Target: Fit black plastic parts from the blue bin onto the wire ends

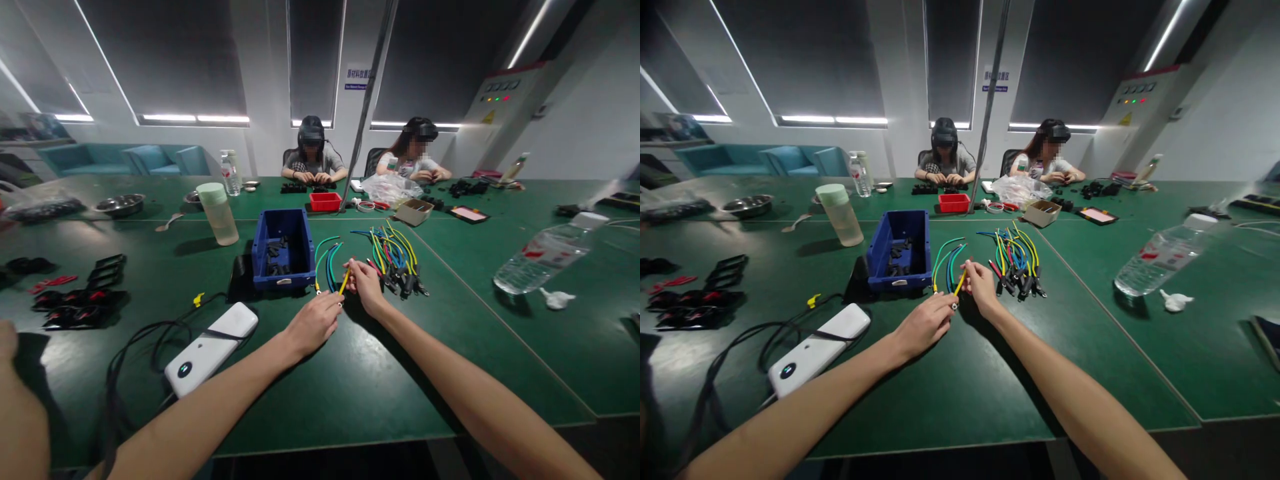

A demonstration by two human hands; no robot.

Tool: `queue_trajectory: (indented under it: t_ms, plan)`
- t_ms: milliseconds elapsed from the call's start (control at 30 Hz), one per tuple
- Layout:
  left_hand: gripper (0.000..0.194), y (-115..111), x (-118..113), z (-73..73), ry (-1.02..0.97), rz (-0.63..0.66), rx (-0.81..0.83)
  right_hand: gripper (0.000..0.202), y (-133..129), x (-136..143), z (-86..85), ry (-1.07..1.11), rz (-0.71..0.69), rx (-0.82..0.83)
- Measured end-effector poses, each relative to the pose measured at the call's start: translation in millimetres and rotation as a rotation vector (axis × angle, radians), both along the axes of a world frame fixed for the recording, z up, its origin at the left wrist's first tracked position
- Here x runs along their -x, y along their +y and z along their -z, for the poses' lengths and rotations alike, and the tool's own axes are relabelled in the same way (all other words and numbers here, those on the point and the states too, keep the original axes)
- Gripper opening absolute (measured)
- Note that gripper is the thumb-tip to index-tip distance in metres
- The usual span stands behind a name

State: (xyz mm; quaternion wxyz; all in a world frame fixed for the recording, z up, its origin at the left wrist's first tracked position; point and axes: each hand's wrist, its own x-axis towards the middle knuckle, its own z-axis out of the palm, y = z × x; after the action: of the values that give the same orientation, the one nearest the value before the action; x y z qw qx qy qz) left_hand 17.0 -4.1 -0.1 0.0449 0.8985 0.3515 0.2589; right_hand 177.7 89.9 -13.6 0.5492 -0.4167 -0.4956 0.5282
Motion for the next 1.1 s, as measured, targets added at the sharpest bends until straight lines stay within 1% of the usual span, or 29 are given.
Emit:
queue_trajectory:
  t_ms: [233, 333, 400, 467, 533, 633, 700, 800, 900, 967, 1033, 1100]
  plan:
    - [0.021, 2, 1, 3.6, -0.037, 0.022, 0.07, 0.046, 9, -8, -0.5, 0.116, 0.119, 0.035]
    - [0.018, 1, 1, 2.4, -0.066, 0.008, 0.034, 0.045, 13, -12, 0.9, 0.114, 0.149, 0.031]
    - [0.018, 0, 0, -0.6, -0.098, -0.027, -0.019, 0.045, 14, -13, 1.4, 0.114, 0.168, 0.022]
    - [0.02, -1, 1, -4.9, -0.146, -0.1, -0.081, 0.045, 14, -13, 1.3, 0.119, 0.184, 0.009]
    - [0.02, -1, 2, -10.5, -0.198, -0.201, -0.137, 0.045, 13, -13, 0.1, 0.115, 0.187, -0.002]
    - [0.021, 2, 8, -20.2, -0.246, -0.38, -0.202, 0.045, 10, -12, -2.5, 0.086, 0.194, -0.012]
    - [0.024, 6, 14, -26.3, -0.232, -0.513, -0.211, 0.044, 8, -11, -3.6, 0.069, 0.209, -0.02]
    - [0.027, 18, 26, -33.5, -0.111, -0.702, -0.144, 0.043, 7, -11, -3.1, 0.058, 0.233, -0.031]
    - [0.032, 33, 41, -40.0, 0.054, -0.815, -0.03, 0.04, 7, -11, -1.3, 0.063, 0.266, -0.037]
    - [0.036, 45, 50, -45.0, 0.151, -0.827, 0.057, 0.039, 8, -12, -0.6, 0.052, 0.291, -0.044]
    - [0.038, 59, 59, -49.9, 0.252, -0.804, 0.176, 0.04, 7, -13, -0.4, 0.017, 0.314, -0.06]
    - [0.035, 74, 66, -53.4, 0.3, -0.785, 0.26, 0.04, 7, -14, -0.5, -0.025, 0.326, -0.073]
